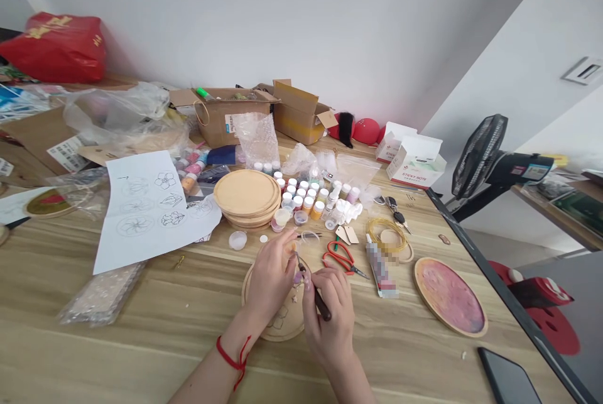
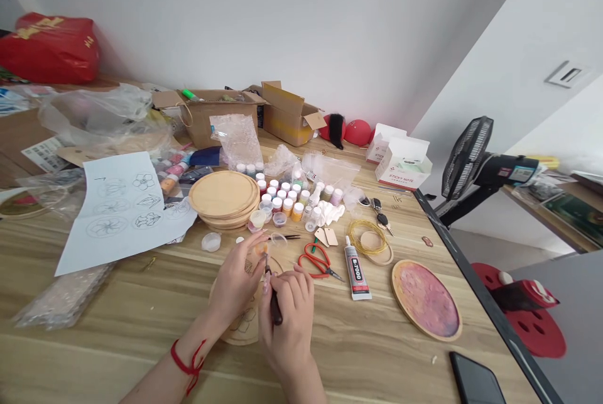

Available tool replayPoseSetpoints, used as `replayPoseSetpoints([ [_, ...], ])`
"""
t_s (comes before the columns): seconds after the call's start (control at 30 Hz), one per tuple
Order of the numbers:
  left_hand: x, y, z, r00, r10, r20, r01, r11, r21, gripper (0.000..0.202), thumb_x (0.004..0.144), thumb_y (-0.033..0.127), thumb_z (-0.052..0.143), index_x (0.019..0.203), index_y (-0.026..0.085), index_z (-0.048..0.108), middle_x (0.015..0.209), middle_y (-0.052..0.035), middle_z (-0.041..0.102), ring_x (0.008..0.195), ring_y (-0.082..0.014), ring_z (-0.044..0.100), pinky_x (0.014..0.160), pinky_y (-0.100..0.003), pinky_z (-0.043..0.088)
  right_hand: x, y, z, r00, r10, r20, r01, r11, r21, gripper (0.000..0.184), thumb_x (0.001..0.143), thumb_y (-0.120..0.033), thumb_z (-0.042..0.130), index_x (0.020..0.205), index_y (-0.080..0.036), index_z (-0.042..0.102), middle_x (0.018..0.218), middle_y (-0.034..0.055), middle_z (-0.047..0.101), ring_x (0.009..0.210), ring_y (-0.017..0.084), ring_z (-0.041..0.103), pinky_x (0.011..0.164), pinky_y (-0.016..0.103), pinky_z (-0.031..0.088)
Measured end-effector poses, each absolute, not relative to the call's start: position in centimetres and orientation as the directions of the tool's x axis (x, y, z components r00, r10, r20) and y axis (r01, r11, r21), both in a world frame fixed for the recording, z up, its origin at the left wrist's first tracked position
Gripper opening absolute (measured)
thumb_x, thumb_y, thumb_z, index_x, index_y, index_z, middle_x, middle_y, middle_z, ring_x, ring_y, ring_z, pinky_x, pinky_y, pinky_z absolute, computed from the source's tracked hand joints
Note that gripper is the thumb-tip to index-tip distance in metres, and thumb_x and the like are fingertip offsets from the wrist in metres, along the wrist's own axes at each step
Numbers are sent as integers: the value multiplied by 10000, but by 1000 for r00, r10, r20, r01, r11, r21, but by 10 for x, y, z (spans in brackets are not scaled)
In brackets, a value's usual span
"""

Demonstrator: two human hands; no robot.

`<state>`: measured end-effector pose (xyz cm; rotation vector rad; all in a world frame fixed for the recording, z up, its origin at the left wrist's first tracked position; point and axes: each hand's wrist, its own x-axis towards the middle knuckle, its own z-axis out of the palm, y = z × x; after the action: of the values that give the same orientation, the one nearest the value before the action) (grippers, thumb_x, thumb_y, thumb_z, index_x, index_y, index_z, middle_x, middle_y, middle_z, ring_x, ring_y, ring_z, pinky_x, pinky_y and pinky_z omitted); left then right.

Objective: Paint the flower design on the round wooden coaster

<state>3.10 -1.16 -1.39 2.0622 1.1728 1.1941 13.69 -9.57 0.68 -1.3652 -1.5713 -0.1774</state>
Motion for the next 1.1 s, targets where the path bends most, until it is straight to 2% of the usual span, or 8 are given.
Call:
replayPoseSetpoints([
  [0.17,31,-12,-13,248,856,454,438,-517,736,481,885,148,497,1355,250,473,1238,-68,677,1184,-244,615,1018,-446,478,136,-95,5,174,672,720,801,329,-500,155,927,-77,488,883,-222,520,745,-1,592,704,163,579,881,438,507],
  [0.37,32,-12,-13,245,845,475,452,-533,715,413,902,187,506,1308,263,509,1225,-63,682,1154,-241,631,1008,-438,490,133,-95,7,114,651,750,854,321,-409,195,925,-73,494,1052,-210,547,846,47,643,783,193,608,848,440,516],
  [0.47,32,-12,-16,251,836,488,466,-547,696,414,905,168,488,1310,254,501,1238,-64,674,1166,-236,620,1011,-439,488,132,-96,8,96,654,750,856,331,-398,189,922,-74,500,1042,-211,549,842,42,644,776,187,616,866,451,514],
  [0.63,32,-12,-21,250,819,517,451,-571,686,439,894,118,462,1313,240,504,1259,-60,664,1182,-226,612,1023,-423,486,135,-96,6,184,666,723,793,334,-510,127,946,-112,491,925,-219,559,773,11,638,736,162,618,900,437,526],
  [0.77,31,-13,-18,242,847,474,423,-531,734,439,893,146,498,1320,245,495,1259,-65,664,1204,-238,604,1031,-433,481,136,-94,6,299,674,675,720,305,-623,114,974,-208,509,953,-218,621,793,30,690,755,173,661,820,373,565],
  [0.9,32,-14,-14,224,865,449,397,-501,769,447,901,167,525,1338,250,482,1258,-58,668,1216,-232,598,1038,-426,477,135,-93,6,298,657,692,715,327,-619,125,971,-214,528,1022,-218,642,883,52,733,831,188,689,838,377,560],
  [1.03,32,-14,-12,201,882,426,403,-471,785,444,902,169,534,1338,243,494,1269,-66,664,1216,-233,600,1033,-420,479,136,-94,7,311,660,683,706,321,-632,135,968,-196,516,890,-220,624,736,11,682,731,174,666,872,400,543],
  [1.1,32,-14,-12,205,882,424,401,-471,786,450,905,176,539,1346,246,485,1267,-65,664,1215,-232,601,1037,-421,474,137,-94,8,324,640,697,717,314,-622,131,968,-191,516,897,-219,623,742,15,684,729,175,661,846,385,544],
])
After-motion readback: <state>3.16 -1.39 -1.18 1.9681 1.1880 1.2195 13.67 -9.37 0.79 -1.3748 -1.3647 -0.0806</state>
